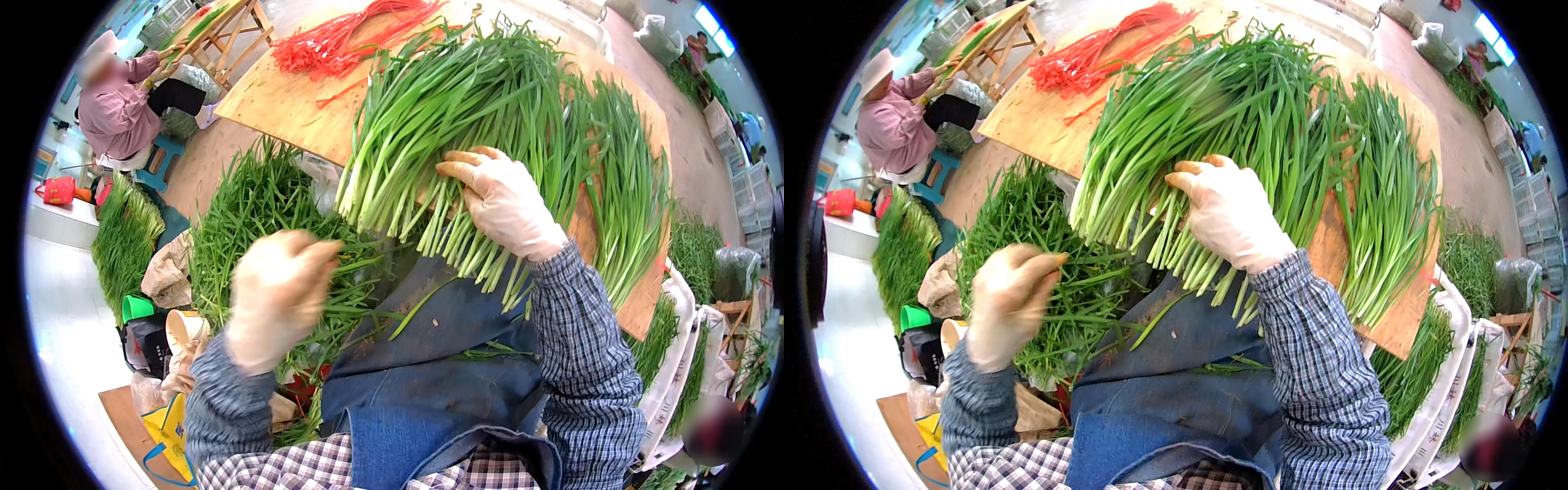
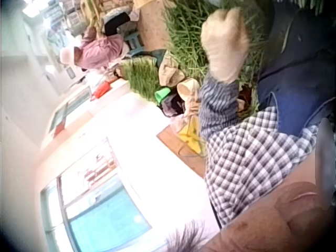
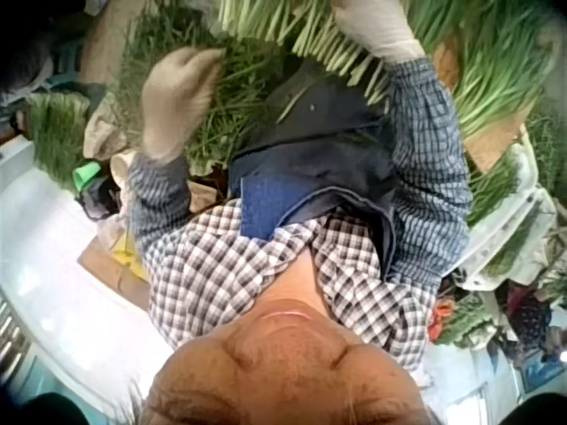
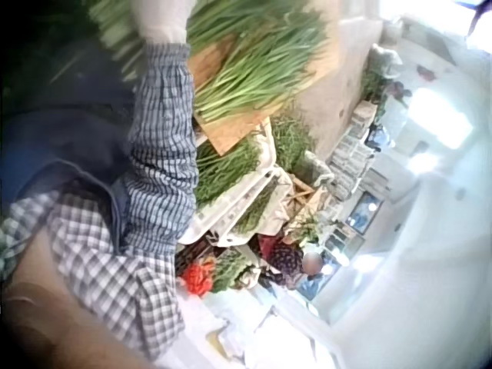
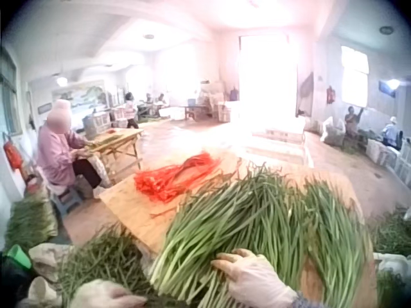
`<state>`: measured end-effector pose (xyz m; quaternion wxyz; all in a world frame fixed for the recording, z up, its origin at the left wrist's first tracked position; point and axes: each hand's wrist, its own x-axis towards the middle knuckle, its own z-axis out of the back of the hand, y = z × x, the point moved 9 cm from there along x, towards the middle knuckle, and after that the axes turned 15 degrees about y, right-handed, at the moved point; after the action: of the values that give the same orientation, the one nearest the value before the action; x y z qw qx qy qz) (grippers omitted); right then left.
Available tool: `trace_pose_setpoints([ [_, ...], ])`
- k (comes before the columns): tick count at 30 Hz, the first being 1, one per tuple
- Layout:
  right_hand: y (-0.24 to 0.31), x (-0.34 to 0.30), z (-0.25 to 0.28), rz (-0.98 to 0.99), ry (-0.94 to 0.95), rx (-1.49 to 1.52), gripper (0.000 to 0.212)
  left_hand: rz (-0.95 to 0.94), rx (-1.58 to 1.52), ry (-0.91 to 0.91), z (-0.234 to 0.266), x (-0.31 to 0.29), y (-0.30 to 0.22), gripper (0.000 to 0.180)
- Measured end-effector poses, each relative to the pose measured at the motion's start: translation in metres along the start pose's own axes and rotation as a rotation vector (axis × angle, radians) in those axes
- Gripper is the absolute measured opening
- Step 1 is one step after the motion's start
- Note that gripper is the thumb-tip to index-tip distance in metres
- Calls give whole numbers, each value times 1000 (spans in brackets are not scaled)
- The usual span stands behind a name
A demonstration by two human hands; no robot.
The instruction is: The person sorts and cleans bunches of chives by hand, removing damaged leaves and dirt from the stalks before placing them into a white crate.
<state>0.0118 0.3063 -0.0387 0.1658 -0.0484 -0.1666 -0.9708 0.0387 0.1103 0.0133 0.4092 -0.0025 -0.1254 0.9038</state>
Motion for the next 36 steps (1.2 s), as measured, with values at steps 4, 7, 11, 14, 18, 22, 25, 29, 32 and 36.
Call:
trace_pose_setpoints([
  [4, 3, 5, -5, -7, 8, 39, 39, -50, 334, -154, -29, 74, -41, 14],
  [7, 3, 2, 3, -3, -17, 42, 43, 100, 543, -121, -55, 113, -37, 14],
  [11, 5, 2, 7, -15, -73, 90, 48, 98, 269, -224, -40, 109, -16, 11],
  [14, -5, 3, 4, -106, 41, 161, 48, 194, -363, -208, -36, 102, 26, 10],
  [18, 0, 2, 19, -81, -44, 172, 41, 181, -668, -126, -29, 94, 49, 13],
  [22, 9, 2, 39, -64, -352, 123, 21, 111, -36, -231, -1, 87, 35, 45],
  [25, 25, 12, 39, 75, -326, 64, 18, 94, 140, -176, -16, 96, 25, 64],
  [29, 34, 22, 16, 113, -150, -35, 22, 94, -320, -71, -35, 105, 61, 68],
  [32, 24, 20, -3, 42, -3, -91, 29, 71, -677, 17, -43, 104, 76, 63],
  [36, 22, 18, 1, 67, -32, -94, 34, 134, -822, 131, -54, 108, 88, 58],
])
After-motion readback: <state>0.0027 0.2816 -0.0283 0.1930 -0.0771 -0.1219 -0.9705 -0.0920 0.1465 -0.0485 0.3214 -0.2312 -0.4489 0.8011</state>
